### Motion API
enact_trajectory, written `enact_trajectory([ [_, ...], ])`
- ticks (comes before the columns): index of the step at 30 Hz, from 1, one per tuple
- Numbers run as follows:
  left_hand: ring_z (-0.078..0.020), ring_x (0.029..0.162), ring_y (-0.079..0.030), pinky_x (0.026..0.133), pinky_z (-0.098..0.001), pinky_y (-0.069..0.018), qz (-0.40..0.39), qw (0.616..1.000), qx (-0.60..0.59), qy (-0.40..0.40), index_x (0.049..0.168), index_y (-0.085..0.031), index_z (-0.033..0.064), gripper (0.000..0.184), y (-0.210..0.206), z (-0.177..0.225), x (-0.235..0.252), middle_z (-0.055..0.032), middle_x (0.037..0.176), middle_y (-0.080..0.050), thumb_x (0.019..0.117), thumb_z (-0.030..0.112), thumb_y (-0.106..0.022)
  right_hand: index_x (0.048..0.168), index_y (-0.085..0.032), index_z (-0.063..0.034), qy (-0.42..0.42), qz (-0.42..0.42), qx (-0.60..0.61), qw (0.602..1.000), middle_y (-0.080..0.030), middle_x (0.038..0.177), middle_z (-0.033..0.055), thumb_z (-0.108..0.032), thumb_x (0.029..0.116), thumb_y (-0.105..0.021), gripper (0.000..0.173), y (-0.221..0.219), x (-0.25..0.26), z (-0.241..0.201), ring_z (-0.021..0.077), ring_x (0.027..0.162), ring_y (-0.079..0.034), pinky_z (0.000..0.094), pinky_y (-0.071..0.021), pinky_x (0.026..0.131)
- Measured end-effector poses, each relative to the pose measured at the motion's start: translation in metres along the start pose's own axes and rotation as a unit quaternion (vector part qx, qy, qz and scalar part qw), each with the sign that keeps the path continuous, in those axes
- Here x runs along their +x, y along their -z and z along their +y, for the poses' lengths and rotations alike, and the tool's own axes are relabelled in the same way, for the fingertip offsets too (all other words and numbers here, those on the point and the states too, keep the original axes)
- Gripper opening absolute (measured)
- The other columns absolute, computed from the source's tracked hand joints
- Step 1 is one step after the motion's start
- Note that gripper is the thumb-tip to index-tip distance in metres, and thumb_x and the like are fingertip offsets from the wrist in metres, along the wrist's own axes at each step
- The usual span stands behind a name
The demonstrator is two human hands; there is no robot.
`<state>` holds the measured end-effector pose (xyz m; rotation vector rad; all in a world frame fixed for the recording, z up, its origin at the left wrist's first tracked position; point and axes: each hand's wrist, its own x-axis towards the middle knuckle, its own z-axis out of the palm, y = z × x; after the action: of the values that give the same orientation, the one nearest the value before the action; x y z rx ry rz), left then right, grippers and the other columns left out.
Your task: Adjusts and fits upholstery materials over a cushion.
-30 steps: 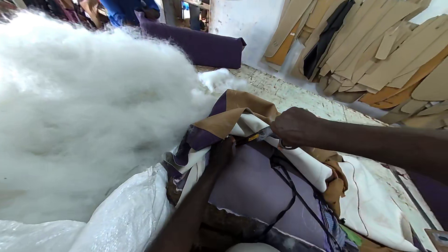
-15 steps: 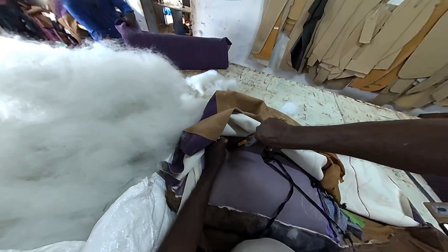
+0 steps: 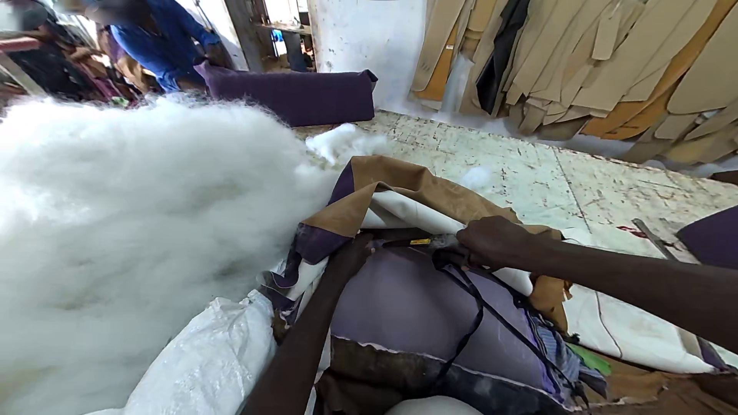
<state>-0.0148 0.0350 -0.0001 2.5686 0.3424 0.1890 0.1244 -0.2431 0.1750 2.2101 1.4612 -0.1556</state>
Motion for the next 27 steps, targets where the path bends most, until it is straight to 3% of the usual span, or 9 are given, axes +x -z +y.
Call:
enact_trajectory([
  [4, -0.034, 0.128, -0.059, 0.11, -0.0564, -0.0442, 0.026, 0.999, 0.031, -0.006, 0.136, -0.063, 0.0079, 0.035, -0.012, -0.009, 0.005, -0.0179, 0.136, -0.062, 0.1056, 0.025, -0.056, 0.093, -0.067, -0.0094, 0.002, 0.015, -0.005, 1.0, -0.066, 0.082, 0.01, -0.03, 0.0861, -0.075, 0.023, -0.002, 0.001, 0.009, 0.0313, 0.08, -0.068, 0.0516, -0.0535, 0.064],
  [10, -0.0321, 0.118, -0.064, 0.103, -0.0553, -0.0493, 0.053, 0.997, 0.06, 0.008, 0.123, -0.068, 0.01, 0.026, -0.022, -0.012, 0.006, -0.0154, 0.124, -0.067, 0.1068, 0.023, -0.052, 0.088, -0.066, -0.0107, 0.025, 0.019, -0.037, 0.999, -0.065, 0.078, 0.0081, -0.046, 0.085, -0.075, 0.036, 0.02, 0.013, 0.006, 0.0293, 0.076, -0.067, 0.0503, -0.0521, 0.061],
  [14, -0.0302, 0.114, -0.067, 0.1, -0.054, -0.0515, 0.096, 0.994, 0.049, 0.004, 0.125, -0.066, 0.011, 0.028, -0.024, -0.009, -0.003, -0.0128, 0.121, -0.069, 0.1091, 0.026, -0.047, 0.085, -0.066, -0.0125, 0.024, -0.001, -0.004, 1.0, -0.064, 0.078, 0.0068, -0.059, 0.085, -0.072, 0.047, 0.03, 0.019, 0.009, 0.0284, 0.077, -0.067, 0.0522, -0.0523, 0.062],
  [16, -0.0314, 0.11, -0.069, 0.097, -0.0562, -0.0528, 0.125, 0.991, 0.043, 0.018, 0.127, -0.065, 0.0108, 0.03, -0.024, -0.006, -0.007, -0.0134, 0.117, -0.071, 0.1094, 0.025, -0.046, 0.086, -0.066, -0.0107, 0.014, -0.063, 0.078, 0.995, -0.062, 0.075, 0.0077, -0.069, 0.0871, -0.066, 0.058, 0.032, 0.024, 0.014, 0.0269, 0.073, -0.064, 0.0512, -0.0515, 0.063],
  [18, -0.0332, 0.112, -0.069, 0.097, -0.0586, -0.0517, 0.111, 0.991, 0.038, 0.068, 0.133, -0.062, 0.0126, 0.032, -0.02, 0.004, -0.01, -0.0136, 0.119, -0.071, 0.1097, 0.022, -0.043, 0.083, -0.065, -0.0065, 0.009, -0.146, 0.263, 0.954, -0.056, 0.061, 0.0062, -0.065, 0.0919, -0.063, 0.059, 0.026, 0.027, 0.02, 0.0186, 0.051, -0.054, 0.0383, -0.047, 0.05],
  [19, -0.034, 0.112, -0.069, 0.096, -0.0593, -0.0521, 0.108, 0.99, 0.041, 0.084, 0.135, -0.061, 0.0139, 0.033, -0.019, 0.005, -0.01, -0.0137, 0.119, -0.071, 0.1099, 0.022, -0.041, 0.084, -0.063, -0.006, 0.002, -0.195, 0.371, 0.908, -0.054, 0.06, 0.0047, -0.061, 0.0962, -0.06, 0.056, 0.022, 0.024, 0.021, 0.0152, 0.047, -0.052, 0.0329, -0.0461, 0.047],
  [21, -0.0368, 0.111, -0.068, 0.093, -0.061, -0.052, 0.1, 0.988, 0.053, 0.108, 0.137, -0.06, 0.0159, 0.035, -0.021, 0.006, -0.008, -0.0159, 0.118, -0.071, 0.1107, 0.026, -0.039, 0.09, -0.06, -0.0084, -0.024, -0.281, 0.539, 0.794, -0.053, 0.065, 0.0022, -0.058, 0.101, -0.053, 0.051, 0.015, 0.015, 0.018, 0.0125, 0.05, -0.052, 0.0305, -0.0507, 0.049],
  [23, -0.0376, 0.114, -0.067, 0.096, -0.0612, -0.0508, 0.104, 0.986, 0.063, 0.115, 0.14, -0.057, 0.0162, 0.039, -0.026, 0.0, -0.005, -0.0172, 0.123, -0.069, 0.1116, 0.032, -0.037, 0.091, -0.061, -0.0098, -0.035, -0.321, 0.61, 0.723, -0.056, 0.068, 0.0014, -0.06, 0.1009, -0.05, 0.052, 0.01, 0.012, 0.011, 0.0119, 0.051, -0.056, 0.0311, -0.0552, 0.05],
  [27, -0.0375, 0.126, -0.061, 0.105, -0.06, -0.0453, 0.142, 0.983, 0.066, 0.091, 0.145, -0.056, 0.0104, 0.047, -0.036, -0.011, -0.004, -0.0192, 0.135, -0.064, 0.112, 0.037, -0.034, 0.094, -0.06, -0.0111, -0.058, -0.352, 0.64, 0.681, -0.055, 0.07, 0.0012, -0.064, 0.0994, -0.05, 0.054, 0.009, 0.024, 0.004, 0.0114, 0.051, -0.056, 0.0316, -0.0558, 0.049],
])
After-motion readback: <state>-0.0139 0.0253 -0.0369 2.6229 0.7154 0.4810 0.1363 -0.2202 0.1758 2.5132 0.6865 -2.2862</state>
